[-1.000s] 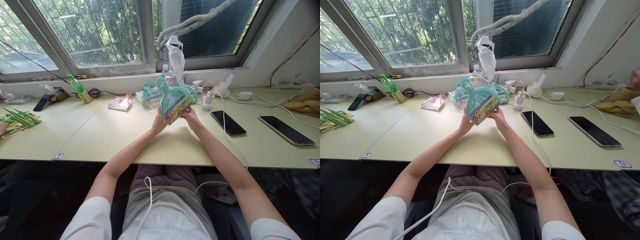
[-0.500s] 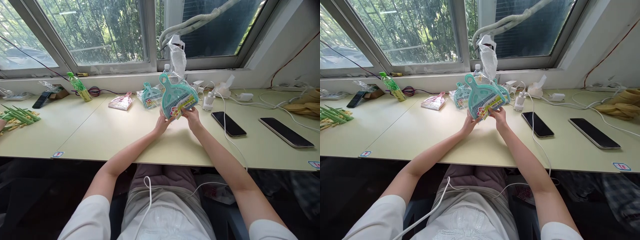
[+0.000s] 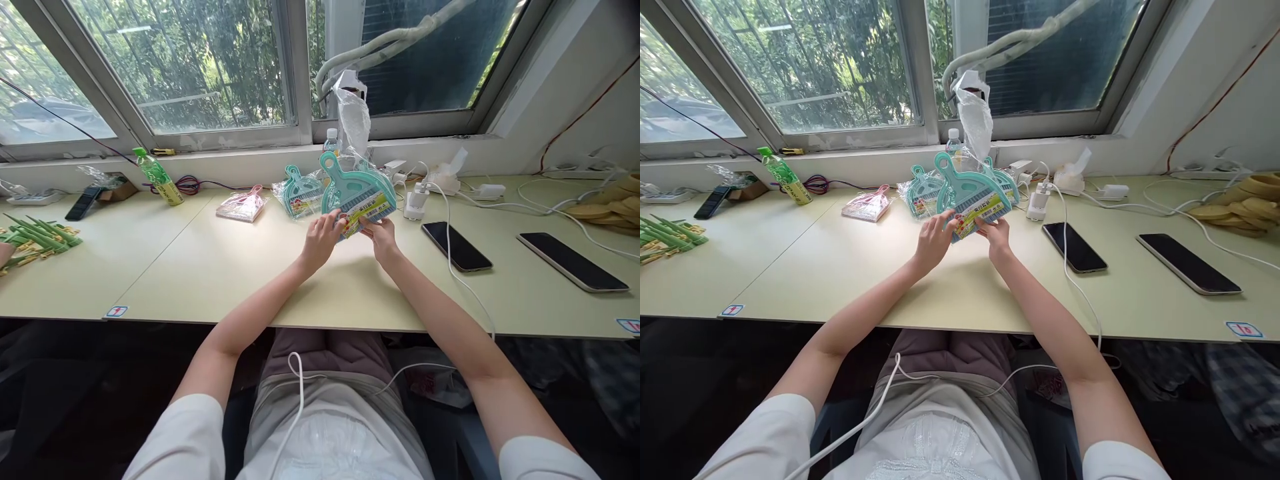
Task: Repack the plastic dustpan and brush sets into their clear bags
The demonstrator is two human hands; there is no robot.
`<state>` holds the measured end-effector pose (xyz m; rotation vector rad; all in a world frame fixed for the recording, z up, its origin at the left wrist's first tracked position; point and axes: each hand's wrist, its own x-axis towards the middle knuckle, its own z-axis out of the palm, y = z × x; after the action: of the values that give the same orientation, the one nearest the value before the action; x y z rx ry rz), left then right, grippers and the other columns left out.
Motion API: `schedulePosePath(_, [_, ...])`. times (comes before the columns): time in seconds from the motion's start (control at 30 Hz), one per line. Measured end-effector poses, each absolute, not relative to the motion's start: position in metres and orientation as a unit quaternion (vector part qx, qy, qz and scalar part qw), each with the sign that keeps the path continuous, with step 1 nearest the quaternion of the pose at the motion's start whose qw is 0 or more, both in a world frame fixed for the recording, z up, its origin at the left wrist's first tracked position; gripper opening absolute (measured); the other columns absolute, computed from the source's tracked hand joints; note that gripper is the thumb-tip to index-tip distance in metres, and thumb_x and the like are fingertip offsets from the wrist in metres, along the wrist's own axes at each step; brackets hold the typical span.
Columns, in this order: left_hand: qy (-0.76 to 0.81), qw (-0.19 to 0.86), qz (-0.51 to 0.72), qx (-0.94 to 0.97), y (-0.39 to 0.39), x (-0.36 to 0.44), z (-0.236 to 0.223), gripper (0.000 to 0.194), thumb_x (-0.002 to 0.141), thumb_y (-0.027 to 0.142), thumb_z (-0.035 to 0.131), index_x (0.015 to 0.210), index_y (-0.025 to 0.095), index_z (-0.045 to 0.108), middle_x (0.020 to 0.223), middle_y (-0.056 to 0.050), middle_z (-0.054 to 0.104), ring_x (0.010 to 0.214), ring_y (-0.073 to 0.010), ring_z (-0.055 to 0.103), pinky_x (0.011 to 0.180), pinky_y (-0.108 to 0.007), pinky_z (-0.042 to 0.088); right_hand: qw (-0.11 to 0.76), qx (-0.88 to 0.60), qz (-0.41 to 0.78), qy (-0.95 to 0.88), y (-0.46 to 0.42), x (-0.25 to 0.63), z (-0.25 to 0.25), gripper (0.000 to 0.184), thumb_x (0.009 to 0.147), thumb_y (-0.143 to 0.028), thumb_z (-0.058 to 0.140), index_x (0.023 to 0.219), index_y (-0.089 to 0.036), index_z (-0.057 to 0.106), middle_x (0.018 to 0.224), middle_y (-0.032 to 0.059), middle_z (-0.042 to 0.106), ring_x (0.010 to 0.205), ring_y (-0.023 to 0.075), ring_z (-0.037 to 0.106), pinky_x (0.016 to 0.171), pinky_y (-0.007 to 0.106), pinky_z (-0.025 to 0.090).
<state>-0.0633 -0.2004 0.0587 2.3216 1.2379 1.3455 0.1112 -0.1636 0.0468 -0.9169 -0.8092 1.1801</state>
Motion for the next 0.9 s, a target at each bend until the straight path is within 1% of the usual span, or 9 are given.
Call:
schedulePosePath(0.1, [0.399,0.13,0.438,0.795,-0.201,-0.062,0.059,0.034,0.097,0.049,0.04,0.103,0.023,0.06,0.125,-0.015,0.061,0.125,-0.0294,0.053,0.117,-0.053,0.034,0.658,-0.415,0.524,-0.347,-0.164,0.11,0.046,0.041,0.059,-0.022,0.088,0.087,-0.023,0.058,0.087,0.0013,0.074,0.088,0.0218,0.073,0.094,0.044,0.06])
schedulePosePath(0.2, [0.402,0.138,0.462,0.778,-0.201,-0.06,0.062,0.031,0.094,0.051,0.047,0.094,0.023,0.059,0.113,-0.014,0.062,0.118,-0.0296,0.055,0.113,-0.052,0.036,0.656,-0.42,0.525,-0.343,-0.164,0.111,0.046,0.04,0.061,-0.021,0.088,0.086,-0.023,0.057,0.086,0.0006,0.074,0.085,0.0201,0.073,0.093,0.042,0.061])
schedulePosePath(0.27, [0.432,0.097,0.451,0.775,-0.202,-0.059,0.065,0.027,0.096,0.044,0.046,0.089,0.022,0.059,0.104,-0.013,0.062,0.112,-0.0296,0.057,0.108,-0.05,0.038,0.656,-0.421,0.524,-0.344,-0.165,0.11,0.046,0.039,0.062,-0.02,0.088,0.086,-0.023,0.057,0.086,0.0004,0.074,0.083,0.0191,0.073,0.093,0.041,0.061])
schedulePosePath(0.37, [0.504,-0.03,0.376,0.777,-0.206,-0.057,0.07,0.03,0.099,0.027,0.034,0.085,0.021,0.06,0.092,-0.013,0.061,0.104,-0.0279,0.059,0.094,-0.044,0.044,0.654,-0.424,0.521,-0.347,-0.166,0.109,0.047,0.038,0.062,-0.018,0.087,0.086,-0.022,0.057,0.086,0.0003,0.074,0.082,0.0185,0.073,0.091,0.04,0.062])
schedulePosePath(0.47, [0.555,-0.151,0.289,0.765,-0.211,-0.056,0.073,0.033,0.097,0.013,0.03,0.09,0.02,0.061,0.091,-0.013,0.062,0.099,-0.0262,0.059,0.08,-0.037,0.043,0.651,-0.429,0.521,-0.347,-0.168,0.108,0.049,0.037,0.064,-0.016,0.086,0.086,-0.021,0.056,0.087,0.0006,0.074,0.079,0.0177,0.073,0.089,0.039,0.063])
schedulePosePath(0.57, [0.566,-0.216,0.237,0.759,-0.213,-0.057,0.074,0.034,0.095,0.008,0.031,0.094,0.02,0.062,0.092,-0.013,0.063,0.096,-0.0255,0.059,0.071,-0.035,0.039,0.652,-0.43,0.521,-0.343,-0.168,0.107,0.05,0.036,0.066,-0.014,0.084,0.087,-0.021,0.056,0.087,0.0004,0.074,0.078,0.0169,0.074,0.088,0.038,0.063])
schedulePosePath(0.7, [0.56,-0.227,0.232,0.762,-0.21,-0.061,0.073,0.031,0.095,0.01,0.035,0.093,0.021,0.063,0.091,-0.013,0.063,0.094,-0.0255,0.059,0.068,-0.035,0.036,0.655,-0.431,0.522,-0.336,-0.167,0.108,0.05,0.037,0.066,-0.014,0.084,0.088,-0.022,0.056,0.086,-0.0001,0.074,0.079,0.017,0.074,0.087,0.037,0.064])
schedulePosePath(0.9, [0.518,-0.201,0.262,0.789,-0.208,-0.066,0.072,0.027,0.096,0.02,0.039,0.091,0.022,0.065,0.091,-0.012,0.065,0.089,-0.0244,0.059,0.072,-0.036,0.037,0.662,-0.414,0.527,-0.336,-0.165,0.109,0.048,0.041,0.064,-0.017,0.087,0.092,-0.021,0.057,0.087,0.0012,0.074,0.082,0.0183,0.074,0.088,0.038,0.063])
